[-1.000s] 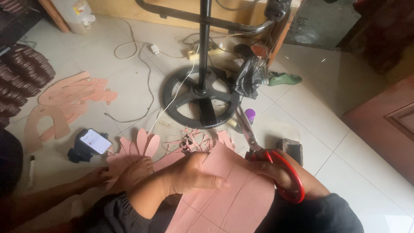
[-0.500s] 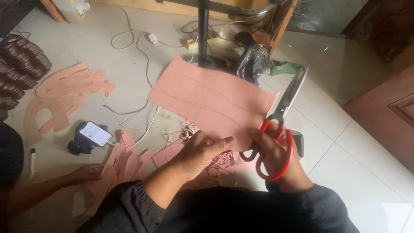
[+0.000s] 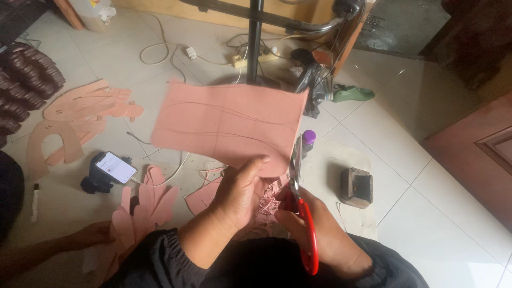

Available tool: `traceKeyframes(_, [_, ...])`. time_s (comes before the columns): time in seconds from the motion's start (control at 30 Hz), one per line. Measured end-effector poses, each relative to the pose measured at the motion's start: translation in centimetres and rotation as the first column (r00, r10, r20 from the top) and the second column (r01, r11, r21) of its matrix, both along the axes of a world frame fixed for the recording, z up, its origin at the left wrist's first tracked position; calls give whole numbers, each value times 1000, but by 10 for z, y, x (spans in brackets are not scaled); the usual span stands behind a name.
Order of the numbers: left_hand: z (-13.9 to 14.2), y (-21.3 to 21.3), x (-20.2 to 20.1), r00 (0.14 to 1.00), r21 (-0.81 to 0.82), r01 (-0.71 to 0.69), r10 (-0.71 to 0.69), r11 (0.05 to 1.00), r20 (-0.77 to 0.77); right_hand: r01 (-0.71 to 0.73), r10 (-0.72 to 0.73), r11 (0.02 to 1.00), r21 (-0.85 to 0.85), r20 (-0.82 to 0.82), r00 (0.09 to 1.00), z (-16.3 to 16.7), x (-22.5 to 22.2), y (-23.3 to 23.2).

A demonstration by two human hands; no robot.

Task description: The person uses red-handled scissors to cut a pink sheet of material along pre-drawn curved lines. They rotate the sheet and trim edges to produce a shoe insole shape, then continue cutting additional shapes from the same sheet.

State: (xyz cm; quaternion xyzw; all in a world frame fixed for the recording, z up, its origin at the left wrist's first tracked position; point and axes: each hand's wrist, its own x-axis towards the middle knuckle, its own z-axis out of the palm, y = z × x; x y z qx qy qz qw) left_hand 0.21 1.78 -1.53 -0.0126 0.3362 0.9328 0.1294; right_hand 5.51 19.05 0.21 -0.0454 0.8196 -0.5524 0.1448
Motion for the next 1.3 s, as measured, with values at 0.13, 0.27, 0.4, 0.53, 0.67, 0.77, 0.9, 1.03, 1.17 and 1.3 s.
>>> traceKeyframes(0.13, [5,2,1,996,-118,-81,84,990,24,2,-3,999,39,20,1000,0,2,-5])
traceKeyframes(0.27, [11,7,7,998,-38,-52,54,998,43,28,-28,998,62,4,1000,3,1,-5])
traceKeyframes(0.4, [19,12,12,993,-23,-65,67,998,93,100,-104,994,51,76,992,2,0,-9])
traceKeyframes(0.53, [22,19,16,981,-15,-90,91,996,169,142,-133,986,-89,103,986,-1,-3,-15])
traceKeyframes(0.67, [18,21,17,977,-38,-101,107,994,186,137,-136,991,-5,47,990,1,-4,-17])
traceKeyframes(0.77, [14,20,16,986,-6,-102,102,995,131,114,-113,992,46,-25,993,6,-4,-16])
traceKeyframes(0.9, [13,20,17,989,-4,-103,103,995,102,103,-102,992,78,-22,995,11,-4,-16])
traceKeyframes(1.03, [17,20,17,977,-27,-121,124,992,171,82,-74,987,135,-59,995,9,-5,-14])
traceKeyframes(1.17, [20,19,17,976,-14,-132,133,991,174,31,4,983,182,-191,982,6,-4,-12])
traceKeyframes(1.3, [22,17,17,987,3,-123,122,992,104,63,-59,988,142,-30,998,11,-2,-9])
